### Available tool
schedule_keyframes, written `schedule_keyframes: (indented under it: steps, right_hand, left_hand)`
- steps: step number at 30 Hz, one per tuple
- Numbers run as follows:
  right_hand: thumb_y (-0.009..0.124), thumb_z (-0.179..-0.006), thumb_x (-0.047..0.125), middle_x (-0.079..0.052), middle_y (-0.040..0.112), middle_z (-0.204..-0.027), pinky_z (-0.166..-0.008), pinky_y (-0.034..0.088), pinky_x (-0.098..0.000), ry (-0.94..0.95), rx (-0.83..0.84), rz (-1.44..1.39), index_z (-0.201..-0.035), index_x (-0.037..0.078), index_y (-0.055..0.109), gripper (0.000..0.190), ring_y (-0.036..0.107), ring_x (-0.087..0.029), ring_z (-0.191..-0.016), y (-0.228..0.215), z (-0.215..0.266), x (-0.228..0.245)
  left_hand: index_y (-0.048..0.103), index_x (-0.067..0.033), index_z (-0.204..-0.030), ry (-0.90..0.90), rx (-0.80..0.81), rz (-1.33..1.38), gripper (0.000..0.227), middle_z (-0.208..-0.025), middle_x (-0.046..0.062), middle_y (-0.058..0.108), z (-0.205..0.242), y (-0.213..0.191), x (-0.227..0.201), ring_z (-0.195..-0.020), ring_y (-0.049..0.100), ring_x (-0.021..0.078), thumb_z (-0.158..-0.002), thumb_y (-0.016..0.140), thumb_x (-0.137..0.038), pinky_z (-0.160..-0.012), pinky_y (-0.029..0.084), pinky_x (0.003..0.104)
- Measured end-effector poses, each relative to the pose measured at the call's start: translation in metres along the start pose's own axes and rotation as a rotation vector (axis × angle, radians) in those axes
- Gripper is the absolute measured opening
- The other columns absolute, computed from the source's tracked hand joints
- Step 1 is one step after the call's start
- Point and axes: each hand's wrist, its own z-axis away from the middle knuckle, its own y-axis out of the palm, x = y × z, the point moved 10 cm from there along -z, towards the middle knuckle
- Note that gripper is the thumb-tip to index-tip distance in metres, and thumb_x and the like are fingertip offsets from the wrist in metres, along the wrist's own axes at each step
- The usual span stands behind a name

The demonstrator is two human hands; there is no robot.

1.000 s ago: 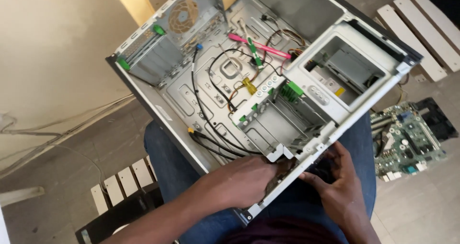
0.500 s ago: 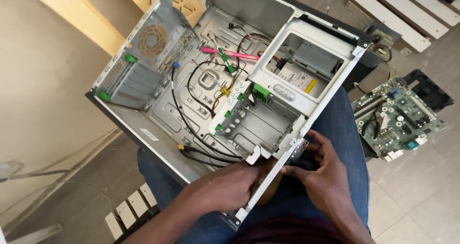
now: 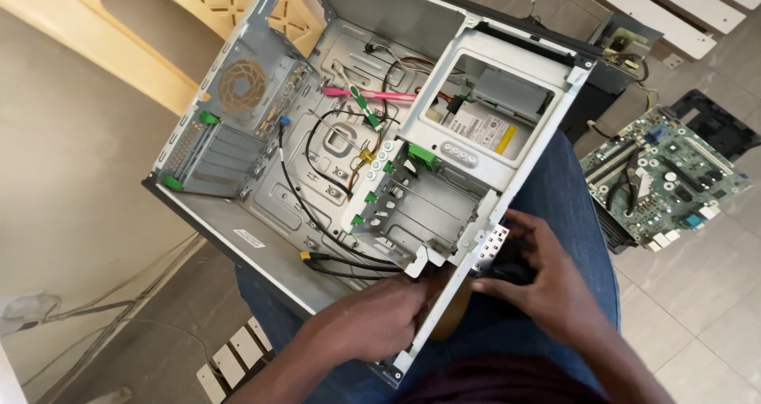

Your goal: Cleaning internal computer cables and a connector module using a cloth inside a PC case.

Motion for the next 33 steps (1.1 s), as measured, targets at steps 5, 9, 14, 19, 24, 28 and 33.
schedule_keyframes:
  steps: [5,9,14,19,24,28,33]
  right_hand:
    - [0.087,-0.070,0.019,-0.001,0.078,-0.122,-0.097,0.055,-0.0278,-0.013,-0.022,0.010,-0.151,0.026,0.057,0.087,0.076,-0.014,-0.101,-0.002,0.002,-0.011]
    - [0.086,-0.067,0.016,-0.007,0.077,-0.124,-0.107,0.053,-0.0308,0.050,-0.051,-0.131,-0.147,0.017,0.056,0.085,0.073,-0.017,-0.116,0.006,0.008,-0.014]
    - [0.085,-0.066,-0.001,-0.010,0.077,-0.119,-0.107,0.056,-0.0315,0.078,-0.121,-0.301,-0.143,0.013,0.066,0.080,0.072,-0.018,-0.111,0.005,0.014,-0.009]
    - [0.085,-0.068,0.007,-0.003,0.078,-0.121,-0.110,0.051,-0.0257,0.102,-0.153,-0.195,-0.145,0.020,0.065,0.081,0.067,-0.010,-0.114,0.003,0.021,0.000]
    - [0.087,-0.068,0.020,0.005,0.078,-0.124,-0.110,0.049,-0.0233,0.123,-0.181,-0.054,-0.147,0.025,0.063,0.083,0.063,-0.003,-0.121,-0.001,0.022,-0.007]
    - [0.086,-0.069,0.028,0.004,0.076,-0.134,-0.108,0.047,-0.0260,0.012,-0.158,0.058,-0.149,0.026,0.059,0.085,0.062,-0.005,-0.128,-0.002,0.018,0.000]
    - [0.088,-0.068,0.026,0.006,0.079,-0.128,-0.099,0.052,-0.0268,-0.004,-0.130,0.084,-0.147,0.022,0.062,0.083,0.065,-0.004,-0.122,-0.003,0.016,0.006]
  left_hand:
    - [0.047,-0.0043,-0.089,-0.031,0.067,-0.015,0.015,-0.067,0.008,0.039,-0.001,0.007,0.005,-0.056,0.036,0.0227,-0.088,0.038,0.007,-0.051,0.032,0.042]
    - [0.052,-0.0013,-0.097,-0.086,0.089,0.004,0.021,-0.070,0.010,0.043,0.003,0.007,0.003,-0.056,0.038,0.0237,-0.087,0.038,0.010,-0.049,0.030,0.042]
    - [0.039,-0.0129,-0.136,0.122,0.019,0.006,0.032,-0.078,0.012,0.049,0.008,-0.003,-0.018,-0.063,0.048,0.0307,-0.104,0.039,-0.006,-0.057,0.037,0.044]
    - [0.037,-0.0173,-0.142,0.073,-0.010,0.035,0.038,-0.077,0.011,0.048,0.014,-0.009,-0.019,-0.062,0.046,0.0280,-0.105,0.038,-0.007,-0.054,0.035,0.043]
    - [0.042,-0.0150,-0.141,0.130,-0.080,0.023,0.047,-0.073,0.011,0.052,0.016,-0.012,-0.022,-0.056,0.050,0.0289,-0.098,0.040,0.003,-0.052,0.037,0.043]
    - [0.049,-0.0060,-0.114,0.174,-0.085,-0.055,0.025,-0.077,0.014,0.059,0.006,-0.005,-0.015,-0.060,0.058,0.0305,-0.094,0.045,0.007,-0.053,0.045,0.043]
    - [0.052,-0.0020,-0.110,0.131,-0.041,-0.138,0.022,-0.072,0.013,0.055,0.006,-0.004,-0.014,-0.055,0.050,0.0270,-0.094,0.041,0.008,-0.050,0.041,0.043]
